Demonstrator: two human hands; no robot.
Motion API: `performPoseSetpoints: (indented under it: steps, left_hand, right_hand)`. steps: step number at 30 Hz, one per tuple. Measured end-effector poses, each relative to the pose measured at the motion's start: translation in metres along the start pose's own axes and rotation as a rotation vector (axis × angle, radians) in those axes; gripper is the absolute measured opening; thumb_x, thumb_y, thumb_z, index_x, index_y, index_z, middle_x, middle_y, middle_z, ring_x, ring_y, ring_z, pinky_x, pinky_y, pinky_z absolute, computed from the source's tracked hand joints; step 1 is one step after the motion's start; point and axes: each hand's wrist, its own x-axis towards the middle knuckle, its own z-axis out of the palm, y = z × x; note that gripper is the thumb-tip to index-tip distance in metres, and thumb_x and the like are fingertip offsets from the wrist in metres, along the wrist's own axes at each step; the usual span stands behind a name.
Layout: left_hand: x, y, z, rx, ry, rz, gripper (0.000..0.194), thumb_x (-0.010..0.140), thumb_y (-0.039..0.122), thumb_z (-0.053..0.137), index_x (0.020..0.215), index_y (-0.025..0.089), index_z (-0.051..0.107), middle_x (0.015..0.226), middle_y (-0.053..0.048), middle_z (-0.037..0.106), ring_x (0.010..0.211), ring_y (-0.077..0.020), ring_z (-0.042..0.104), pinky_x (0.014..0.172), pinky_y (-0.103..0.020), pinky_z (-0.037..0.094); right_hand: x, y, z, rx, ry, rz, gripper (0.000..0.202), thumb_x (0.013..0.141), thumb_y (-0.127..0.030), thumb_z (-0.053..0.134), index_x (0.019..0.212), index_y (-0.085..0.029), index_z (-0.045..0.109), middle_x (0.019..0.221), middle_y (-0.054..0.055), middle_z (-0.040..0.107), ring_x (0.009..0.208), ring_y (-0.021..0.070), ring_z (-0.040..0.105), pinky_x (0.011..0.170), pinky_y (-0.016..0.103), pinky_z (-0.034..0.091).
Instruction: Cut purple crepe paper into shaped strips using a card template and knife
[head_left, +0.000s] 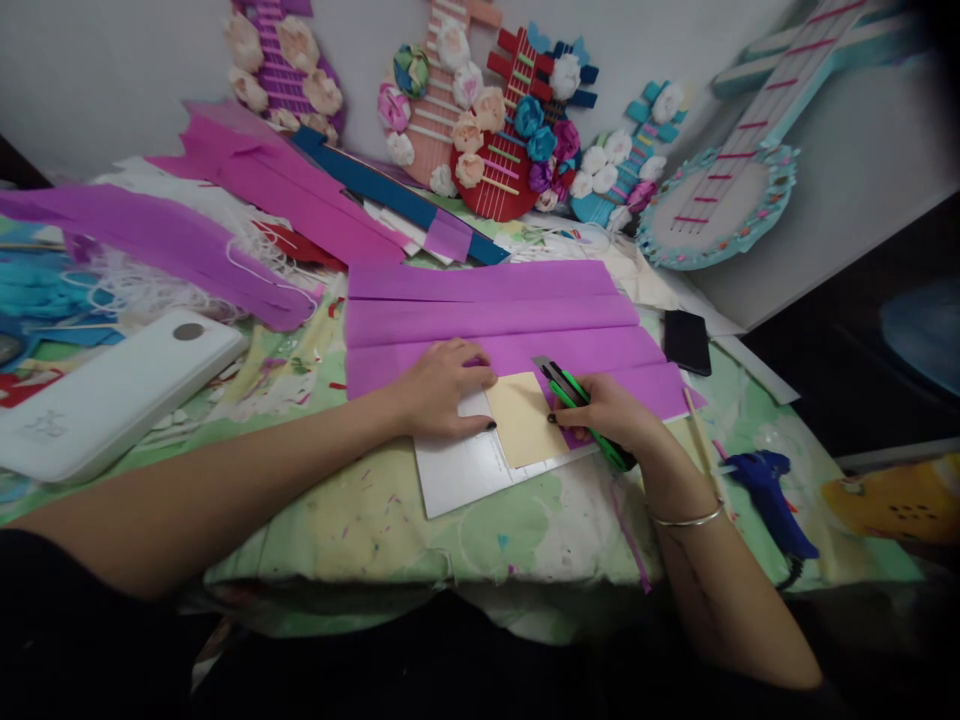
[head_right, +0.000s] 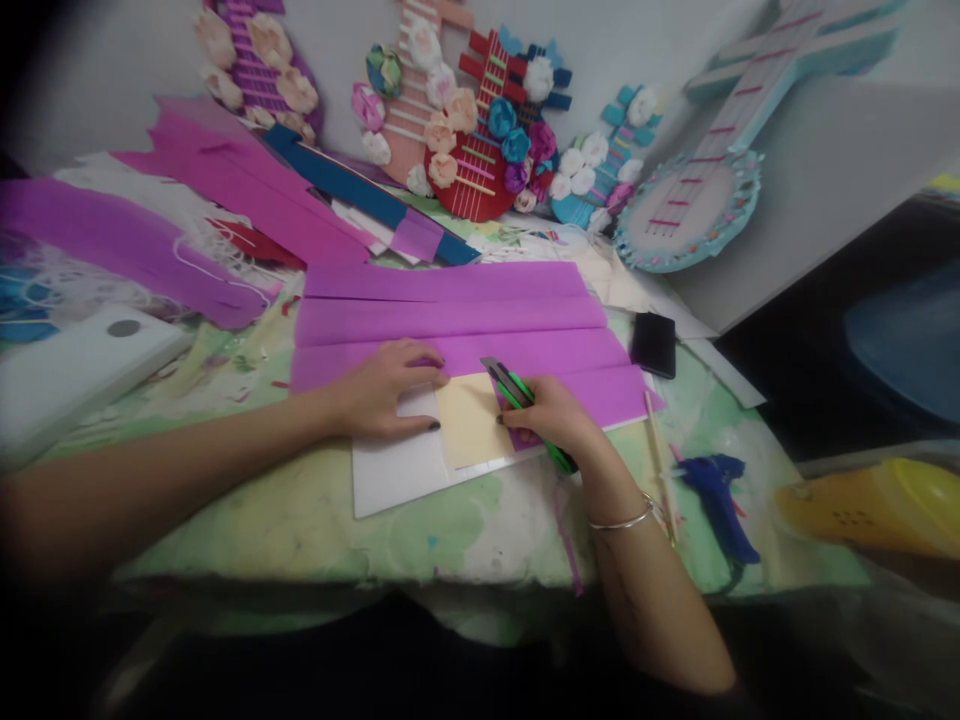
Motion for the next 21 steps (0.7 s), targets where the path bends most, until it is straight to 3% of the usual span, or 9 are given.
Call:
performPoseSetpoints:
  steps: [7, 21]
  left_hand:
    - [0.001, 0.009, 0.002, 0.064, 0.008, -0.016, 0.054, 0.076, 0.059, 0.063, 0.109, 0.016, 0.063, 0.120, -0.016, 0.056, 0.114, -0.0341, 0.049, 0.097, -0.050, 0.037]
    - [0.001, 0.017, 0.005, 0.092, 0.015, -0.055, 0.056, 0.077, 0.063, 0.060, 0.108, 0.016, 0.062, 0.120, -0.016, 0.057, 0.110, -0.0331, 0.050, 0.095, -0.050, 0.039]
  right_hand:
    - [-0.004, -0.005, 0.002, 0.000, 0.027, 0.021, 0.008, 0.068, -0.016, 0.064, 0.066, -0.016, 0.057, 0.045, -0.003, 0.055, 0.040, 0.0088, 0.050, 0.039, 0.019, 0.037]
    - [-0.002, -0.003, 0.002, 0.009, 0.025, 0.002, 0.008, 0.069, -0.018, 0.064, 0.065, -0.015, 0.058, 0.045, -0.002, 0.056, 0.040, 0.0086, 0.049, 0.039, 0.019, 0.036]
